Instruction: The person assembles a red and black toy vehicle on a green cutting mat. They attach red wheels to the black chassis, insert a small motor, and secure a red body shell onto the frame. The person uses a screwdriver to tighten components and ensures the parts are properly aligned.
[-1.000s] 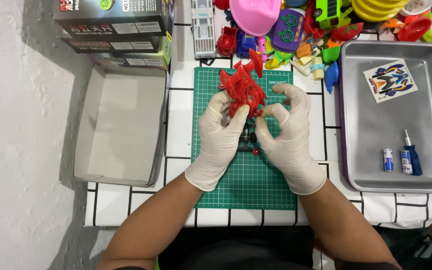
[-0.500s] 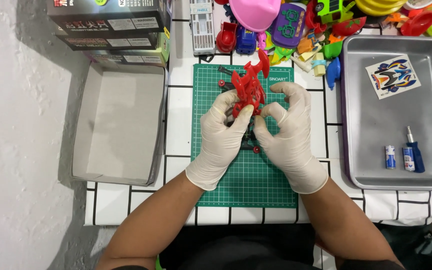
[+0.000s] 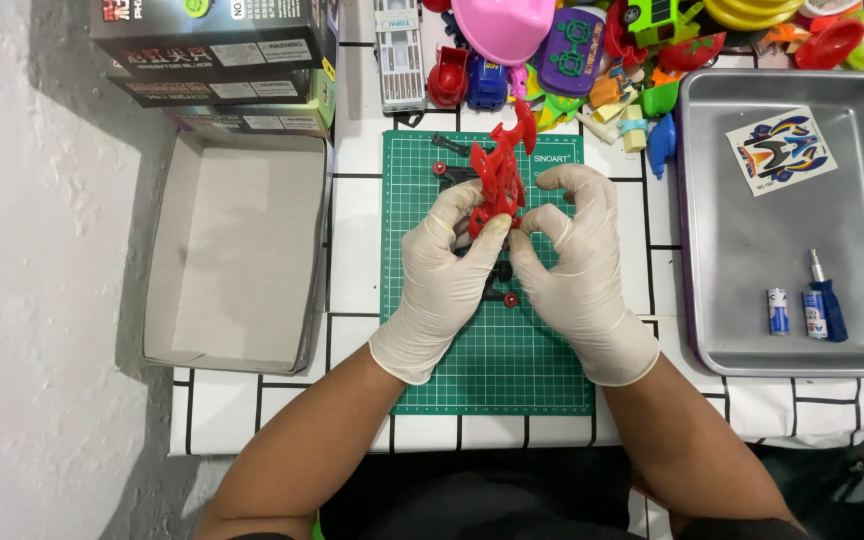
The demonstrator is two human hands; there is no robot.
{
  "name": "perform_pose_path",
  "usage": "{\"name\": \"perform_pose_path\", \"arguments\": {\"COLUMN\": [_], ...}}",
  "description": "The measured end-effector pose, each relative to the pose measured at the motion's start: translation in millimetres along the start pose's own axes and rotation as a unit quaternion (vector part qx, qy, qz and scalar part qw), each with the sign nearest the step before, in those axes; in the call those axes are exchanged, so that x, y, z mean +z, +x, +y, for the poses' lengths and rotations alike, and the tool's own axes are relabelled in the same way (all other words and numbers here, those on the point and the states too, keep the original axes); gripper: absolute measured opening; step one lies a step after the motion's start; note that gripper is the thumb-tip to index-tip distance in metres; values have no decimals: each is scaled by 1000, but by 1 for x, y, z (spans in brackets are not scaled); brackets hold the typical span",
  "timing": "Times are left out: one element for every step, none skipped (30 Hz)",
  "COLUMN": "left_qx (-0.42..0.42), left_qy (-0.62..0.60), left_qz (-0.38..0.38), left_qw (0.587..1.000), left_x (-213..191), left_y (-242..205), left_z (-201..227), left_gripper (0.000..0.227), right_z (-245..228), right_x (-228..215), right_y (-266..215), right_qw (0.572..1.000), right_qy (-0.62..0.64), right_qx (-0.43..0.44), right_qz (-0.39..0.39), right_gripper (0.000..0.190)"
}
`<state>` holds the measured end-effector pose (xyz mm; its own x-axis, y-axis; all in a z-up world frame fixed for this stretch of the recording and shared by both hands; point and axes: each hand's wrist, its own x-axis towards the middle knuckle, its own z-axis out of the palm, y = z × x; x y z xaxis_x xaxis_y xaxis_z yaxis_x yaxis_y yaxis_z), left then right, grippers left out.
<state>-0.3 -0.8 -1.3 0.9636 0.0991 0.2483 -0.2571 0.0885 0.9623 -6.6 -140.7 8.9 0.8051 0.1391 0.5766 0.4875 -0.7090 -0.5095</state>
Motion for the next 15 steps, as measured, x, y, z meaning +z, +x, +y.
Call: {"name": "perform_pose_path", "arguments": {"left_qx": [0, 1, 2, 3, 3, 4, 5, 4, 4, 5, 6, 6, 7, 10, 13], "left_qy": [0, 2, 4, 4, 5, 7, 7, 10, 13, 13, 17, 21, 21, 32, 42], "left_qz": [-1, -1, -1, -2, -5, -8, -8, -9, -11, -12, -14, -16, -17, -19, -22], "left_qw": [1000, 1000, 1000, 1000, 1000, 1000, 1000, 1000, 1000, 1000, 1000, 1000, 1000, 999, 999], "left_x": [0, 0, 0, -1, -1, -1, -1, -1, -1, -1, -2, -2, -2, -2, -2], "left_y": [0, 0, 0, 0, 1, 2, 1, 1, 1, 1, 0, 0, 0, 0, 1], "left_z": [0, 0, 1, 1, 2, 2, 3, 3, 4, 2, 0, -1, 2, 5, 7], "left_gripper": [26, 26, 26, 26, 25, 25, 25, 25, 25, 25, 25, 25, 25, 25, 25], "right_z": [1, 2, 3, 2, 2, 1, 1, 1, 2, 2, 3, 4, 4, 4, 4], "right_x": [0, 1, 1, 0, -1, -2, -3, -3, -4, -4, -3, -3, -4, -4, -4], "right_y": [0, -1, -1, -1, 0, 1, 1, 2, 2, 2, 2, 2, 1, 1, 2], "right_qw": [1000, 1000, 1000, 1000, 1000, 1000, 1000, 1000, 999, 1000, 999, 999, 999, 999, 999], "right_qy": [0, 7, 14, 14, 18, 22, 22, 24, 26, 25, 28, 30, 30, 29, 29], "right_qx": [0, 2, 3, 3, 0, -3, -4, -3, -2, -2, -2, -2, -2, -4, -6], "right_qz": [1, -1, -1, -1, -6, -12, -11, -15, -19, -18, -20, -22, -21, -23, -25], "right_gripper": [25, 25, 25, 25, 25, 25, 25, 25, 25, 25, 25, 24, 24, 24, 25]}}
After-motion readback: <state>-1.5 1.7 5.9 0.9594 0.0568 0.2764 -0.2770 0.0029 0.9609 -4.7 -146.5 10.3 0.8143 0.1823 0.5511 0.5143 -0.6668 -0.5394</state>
